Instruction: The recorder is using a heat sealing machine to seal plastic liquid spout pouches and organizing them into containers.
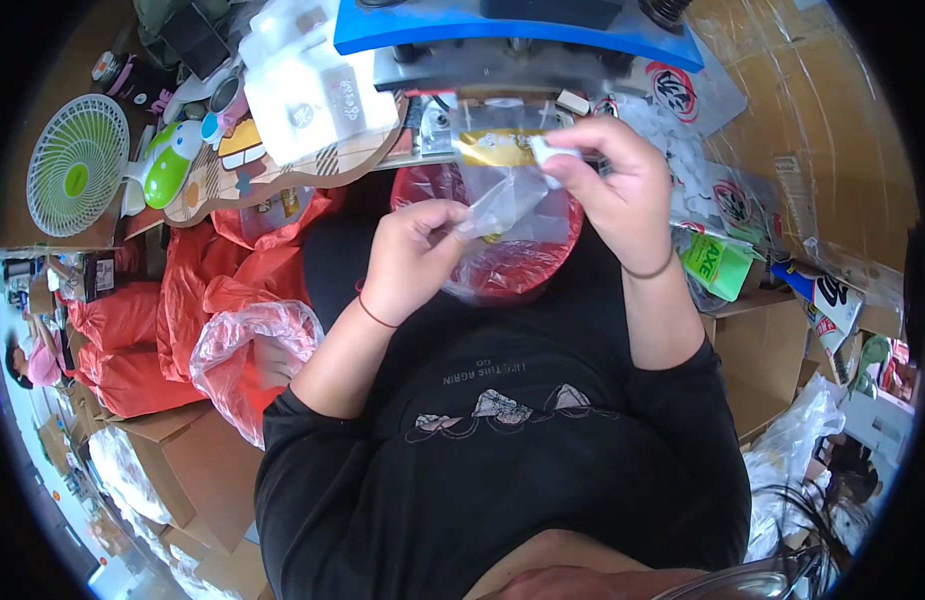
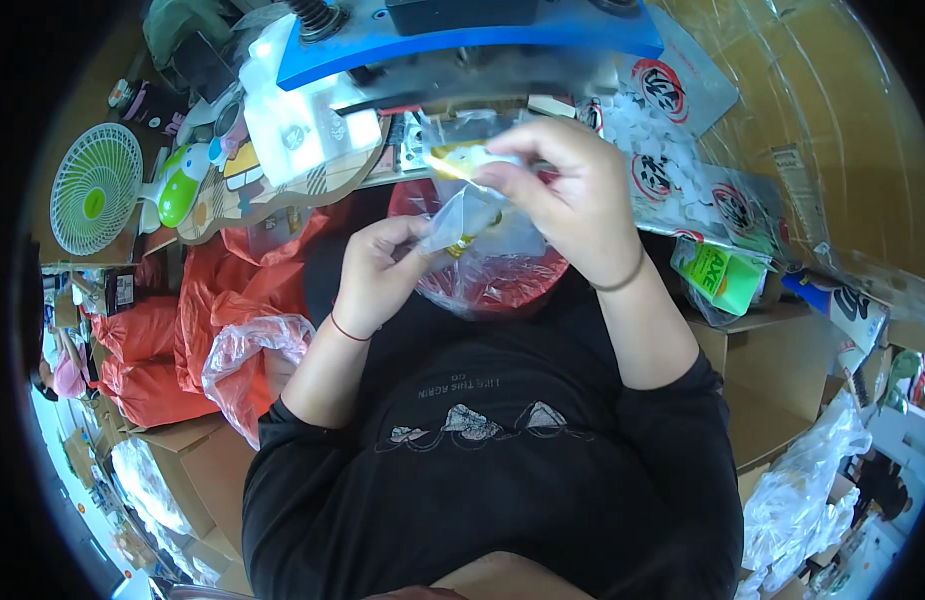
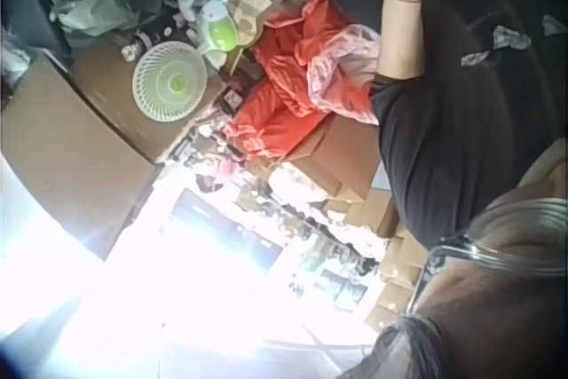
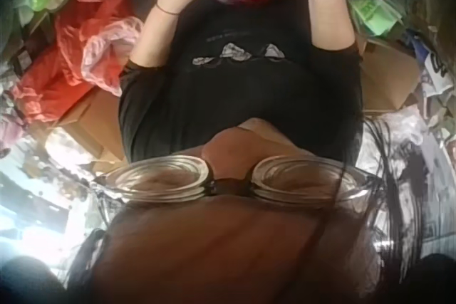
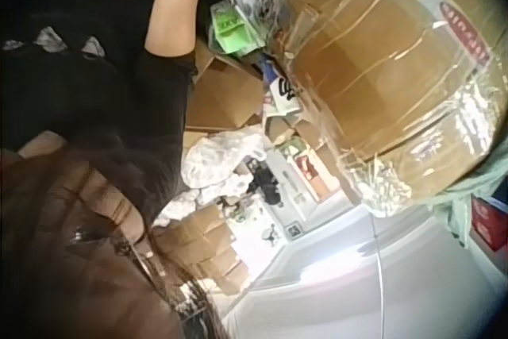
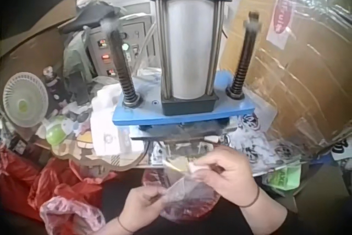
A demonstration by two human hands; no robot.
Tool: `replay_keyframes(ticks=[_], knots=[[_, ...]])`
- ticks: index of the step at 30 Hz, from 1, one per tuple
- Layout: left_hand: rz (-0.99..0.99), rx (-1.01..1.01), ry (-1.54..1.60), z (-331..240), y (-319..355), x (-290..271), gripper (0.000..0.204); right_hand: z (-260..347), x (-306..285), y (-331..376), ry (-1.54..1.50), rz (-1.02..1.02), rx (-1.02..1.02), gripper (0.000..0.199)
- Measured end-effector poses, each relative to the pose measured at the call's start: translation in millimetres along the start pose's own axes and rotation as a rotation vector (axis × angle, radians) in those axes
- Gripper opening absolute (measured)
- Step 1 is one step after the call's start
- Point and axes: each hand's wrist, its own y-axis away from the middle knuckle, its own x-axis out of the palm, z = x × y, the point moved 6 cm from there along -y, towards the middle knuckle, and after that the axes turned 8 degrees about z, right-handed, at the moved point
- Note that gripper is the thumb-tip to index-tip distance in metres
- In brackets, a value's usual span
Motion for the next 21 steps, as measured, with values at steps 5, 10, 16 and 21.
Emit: replay_keyframes(ticks=[5,10,16,21], knots=[[0.173,-0.201,0.456,4.9,-0.2,39.7,0.016,-4.2,0.3,-9.3,0.328,0.165,-0.096,0.023],[0.334,-0.287,0.722,15.7,-2.2,72.9,0.020,-19.2,-20.9,14.3,0.344,0.406,0.100,0.032],[0.198,-0.284,0.743,21.8,-45.9,32.6,0.020,-62.0,-96.9,72.6,1.032,0.318,0.408,0.040],[0.102,-0.307,0.760,31.9,-70.6,9.6,0.023,-77.4,-89.2,75.5,0.695,0.409,0.347,0.033]])
